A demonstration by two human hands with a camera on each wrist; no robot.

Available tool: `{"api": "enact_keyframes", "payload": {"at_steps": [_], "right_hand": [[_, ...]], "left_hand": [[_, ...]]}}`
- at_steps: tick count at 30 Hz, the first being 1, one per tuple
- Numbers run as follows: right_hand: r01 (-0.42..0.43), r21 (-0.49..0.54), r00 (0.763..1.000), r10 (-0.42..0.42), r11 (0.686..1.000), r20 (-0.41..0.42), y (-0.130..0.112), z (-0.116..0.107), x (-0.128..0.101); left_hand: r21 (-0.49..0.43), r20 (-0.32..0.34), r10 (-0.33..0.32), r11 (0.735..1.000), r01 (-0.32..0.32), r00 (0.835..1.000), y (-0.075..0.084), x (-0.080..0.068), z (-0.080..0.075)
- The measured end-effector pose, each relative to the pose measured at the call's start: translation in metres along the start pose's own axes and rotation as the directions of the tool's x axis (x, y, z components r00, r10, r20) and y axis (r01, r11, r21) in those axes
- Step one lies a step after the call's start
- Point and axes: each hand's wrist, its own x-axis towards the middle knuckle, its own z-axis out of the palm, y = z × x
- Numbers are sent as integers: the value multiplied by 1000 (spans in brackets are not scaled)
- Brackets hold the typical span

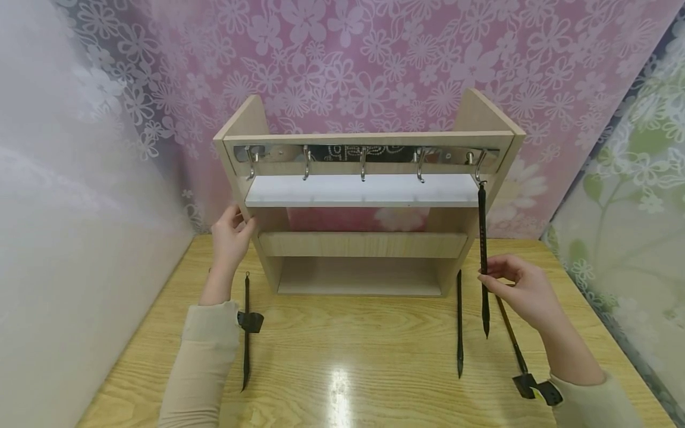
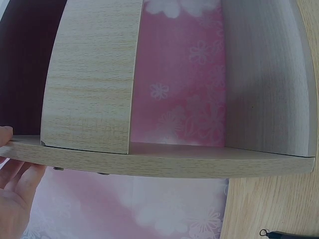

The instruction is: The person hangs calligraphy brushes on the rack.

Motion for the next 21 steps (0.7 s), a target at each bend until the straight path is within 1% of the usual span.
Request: {"api": "enact_keyframes", "payload": {"at_steps": [9, 14, 21], "right_hand": [[-19, -10, 1000, 19, 1000, 6, 1, -1, 0], [-27, -25, 1000, 27, 999, 3, 2, 1, 0], [-23, 18, 1000, 23, 1000, -11, 4, 6, 3]], "left_hand": [[5, -2, -7, 1000, 7, 1000, 1, -1, 0], [13, -4, 0, 1000, 0, 1000, 1, -1, 0], [12, -1, -4, 1000, 4, 1000, 1, -1, 0]]}}
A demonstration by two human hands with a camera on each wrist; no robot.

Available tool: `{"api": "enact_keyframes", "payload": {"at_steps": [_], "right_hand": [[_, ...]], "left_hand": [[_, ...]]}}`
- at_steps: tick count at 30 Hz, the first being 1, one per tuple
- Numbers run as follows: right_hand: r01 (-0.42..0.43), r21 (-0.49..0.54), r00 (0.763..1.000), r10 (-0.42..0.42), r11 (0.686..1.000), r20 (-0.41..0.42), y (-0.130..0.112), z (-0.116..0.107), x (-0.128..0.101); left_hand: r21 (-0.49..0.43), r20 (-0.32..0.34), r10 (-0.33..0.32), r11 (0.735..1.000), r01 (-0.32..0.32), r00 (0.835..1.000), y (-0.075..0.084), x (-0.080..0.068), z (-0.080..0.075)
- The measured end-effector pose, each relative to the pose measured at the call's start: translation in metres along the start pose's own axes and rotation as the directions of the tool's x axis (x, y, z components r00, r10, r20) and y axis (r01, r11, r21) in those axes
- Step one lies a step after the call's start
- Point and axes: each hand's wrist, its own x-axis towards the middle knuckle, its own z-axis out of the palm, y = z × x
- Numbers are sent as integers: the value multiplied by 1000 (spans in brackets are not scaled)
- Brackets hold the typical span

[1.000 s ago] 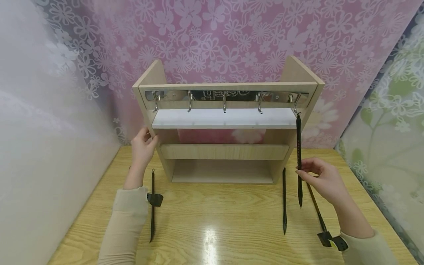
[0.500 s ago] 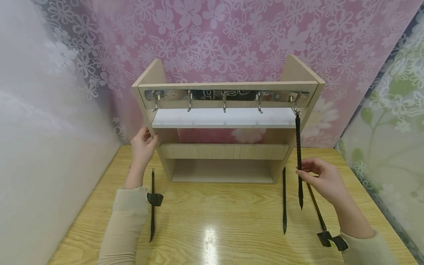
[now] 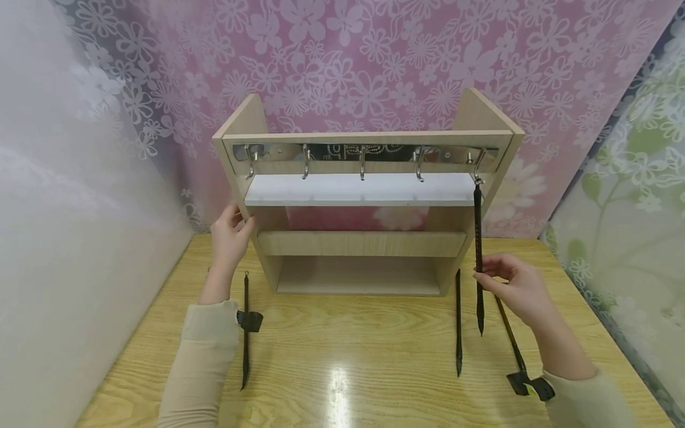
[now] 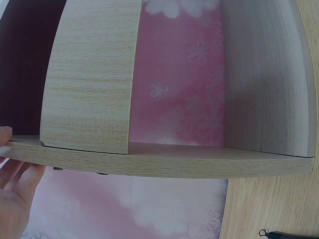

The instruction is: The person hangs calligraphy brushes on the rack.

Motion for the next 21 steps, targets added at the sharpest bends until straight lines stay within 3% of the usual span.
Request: {"api": "enact_keyframes", "payload": {"at_steps": [12, 21], "right_hand": [[-54, 21, 998, 54, 998, 36, 2, 12, 17], [-49, 137, 999, 46, 989, 29, 10, 23, 27]], "left_hand": [[4, -9, -17, 1000, 17, 1000, 1, 1, -1], [-10, 4, -22, 1000, 22, 1000, -1, 1, 1]]}}
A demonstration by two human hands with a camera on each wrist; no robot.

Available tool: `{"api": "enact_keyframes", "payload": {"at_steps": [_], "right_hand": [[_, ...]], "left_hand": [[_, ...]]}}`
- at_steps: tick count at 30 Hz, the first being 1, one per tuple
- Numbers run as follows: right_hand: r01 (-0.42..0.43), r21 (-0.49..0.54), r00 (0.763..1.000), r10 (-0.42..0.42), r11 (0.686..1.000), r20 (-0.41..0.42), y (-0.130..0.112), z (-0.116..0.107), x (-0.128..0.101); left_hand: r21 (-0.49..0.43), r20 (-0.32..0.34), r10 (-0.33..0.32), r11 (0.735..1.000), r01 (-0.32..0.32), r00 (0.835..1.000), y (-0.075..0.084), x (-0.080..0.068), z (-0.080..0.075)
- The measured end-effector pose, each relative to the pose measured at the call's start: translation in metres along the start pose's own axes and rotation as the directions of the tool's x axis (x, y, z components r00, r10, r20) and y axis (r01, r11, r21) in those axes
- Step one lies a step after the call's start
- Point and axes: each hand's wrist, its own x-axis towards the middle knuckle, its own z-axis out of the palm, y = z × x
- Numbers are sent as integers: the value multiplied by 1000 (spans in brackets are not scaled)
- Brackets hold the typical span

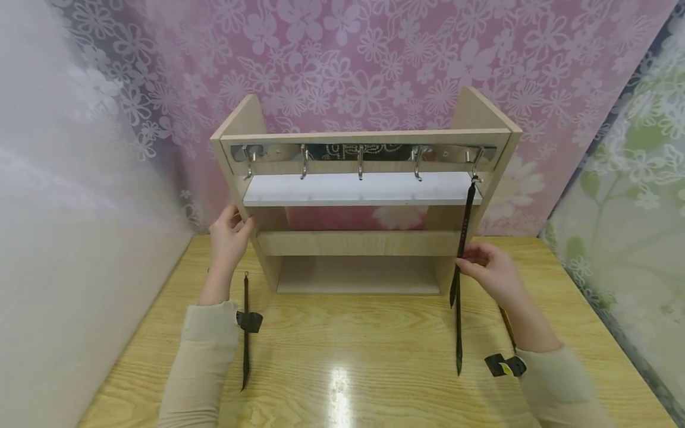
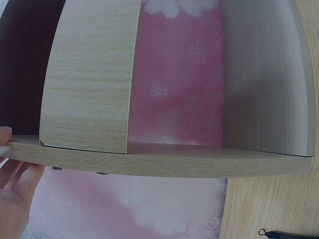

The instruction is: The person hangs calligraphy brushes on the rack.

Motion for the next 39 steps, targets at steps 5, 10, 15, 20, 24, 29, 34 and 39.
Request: {"api": "enact_keyframes", "payload": {"at_steps": [5, 10, 15, 20, 24, 29, 34, 39], "right_hand": [[7, -5, 1000, -7, 1000, -17, 4, 4, 5], [9, 3, 1000, -9, 1000, -19, 7, 6, 9], [-2, 14, 1000, 2, 1000, -14, 7, 9, 12], [-23, 7, 1000, 23, 1000, -15, 6, 11, 15], [-29, 18, 999, 29, 999, -18, 7, 12, 17], [-34, 31, 999, 35, 999, -23, 8, 13, 18], [-35, 52, 999, 37, 998, -27, 8, 13, 18], [-43, 65, 999, 45, 997, -28, 8, 12, 19]], "left_hand": [[5, -1, 18, 1000, -18, 1000, -1, 0, 0], [18, -3, 15, 1000, -15, 1000, 1, -1, 0], [4, 2, 5, 1000, -5, 1000, 0, -1, -1], [-13, 6, 13, 1000, -13, 1000, -1, -1, -1], [-24, 3, 11, 1000, -11, 1000, -1, -1, -1], [-18, 6, 0, 1000, 0, 1000, 2, -2, -1], [-23, 4, -4, 1000, 4, 1000, 12, -4, -1], [-8, 4, 2, 1000, -2, 1000, 31, -10, -2]]}}
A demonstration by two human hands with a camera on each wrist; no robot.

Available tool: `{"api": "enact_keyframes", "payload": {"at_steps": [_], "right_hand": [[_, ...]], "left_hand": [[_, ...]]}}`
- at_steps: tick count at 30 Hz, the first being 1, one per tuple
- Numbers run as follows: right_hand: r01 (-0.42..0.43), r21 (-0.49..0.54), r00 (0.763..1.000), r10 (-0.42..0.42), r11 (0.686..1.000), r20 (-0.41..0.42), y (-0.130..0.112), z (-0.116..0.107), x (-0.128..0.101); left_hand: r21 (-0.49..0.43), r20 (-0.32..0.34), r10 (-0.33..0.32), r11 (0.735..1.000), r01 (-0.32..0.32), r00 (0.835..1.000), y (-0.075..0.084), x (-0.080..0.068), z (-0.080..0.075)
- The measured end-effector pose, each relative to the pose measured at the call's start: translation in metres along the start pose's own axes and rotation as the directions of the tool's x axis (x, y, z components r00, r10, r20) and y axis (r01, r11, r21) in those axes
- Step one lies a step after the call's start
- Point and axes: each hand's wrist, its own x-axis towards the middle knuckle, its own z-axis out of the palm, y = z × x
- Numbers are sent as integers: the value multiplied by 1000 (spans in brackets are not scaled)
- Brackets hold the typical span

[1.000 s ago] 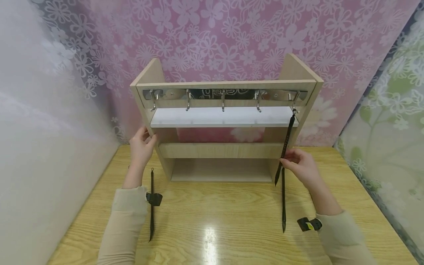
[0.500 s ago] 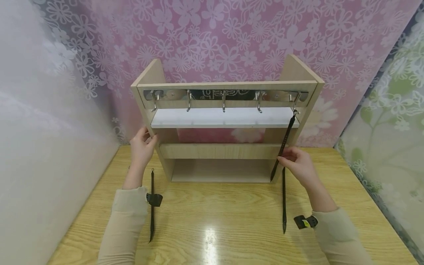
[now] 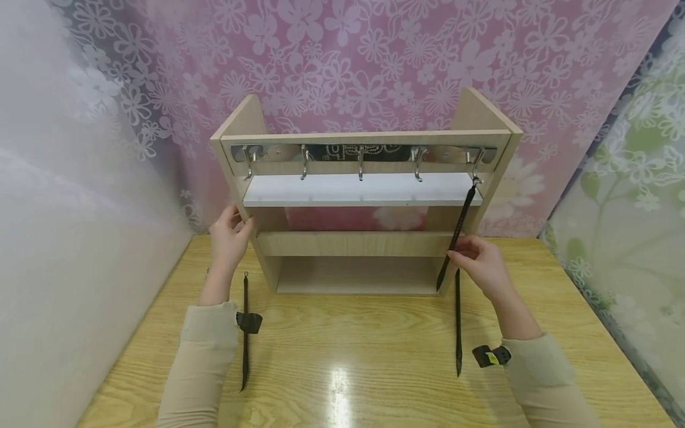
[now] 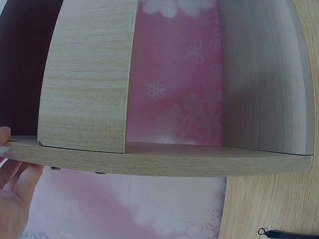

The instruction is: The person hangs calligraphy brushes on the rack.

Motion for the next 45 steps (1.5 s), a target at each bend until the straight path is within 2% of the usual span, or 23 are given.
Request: {"api": "enact_keyframes", "payload": {"at_steps": [8, 18, 23, 26, 32, 39, 45], "right_hand": [[-2, 21, 1000, 2, 1000, -7, 0, 0, 1], [48, 111, 998, -45, 993, -32, 0, -2, -4], [87, 55, 996, -84, 995, -42, 2, -7, -7], [76, -16, 996, -76, 997, -43, 4, -9, -10], [12, -108, 1000, -15, 994, -24, 8, -16, -16], [0, -92, 1000, -2, 996, -23, 15, -22, -23], [-18, -108, 999, 15, 994, -36, 23, -27, -28]], "left_hand": [[13, -7, 19, 1000, -19, 1000, 5, -1, 0], [-5, 19, -14, 1000, 14, 1000, 2, -1, -1], [-19, 16, -15, 1000, 16, 1000, -17, 4, 0], [-21, 9, -4, 1000, 5, 1000, -29, 7, 1], [-17, 0, 21, 1000, -21, 1000, -33, 8, 1], [-15, 2, 7, 1000, -7, 1000, -28, 7, 1], [-9, 5, -5, 1000, 5, 1000, -5, 1, 0]]}}
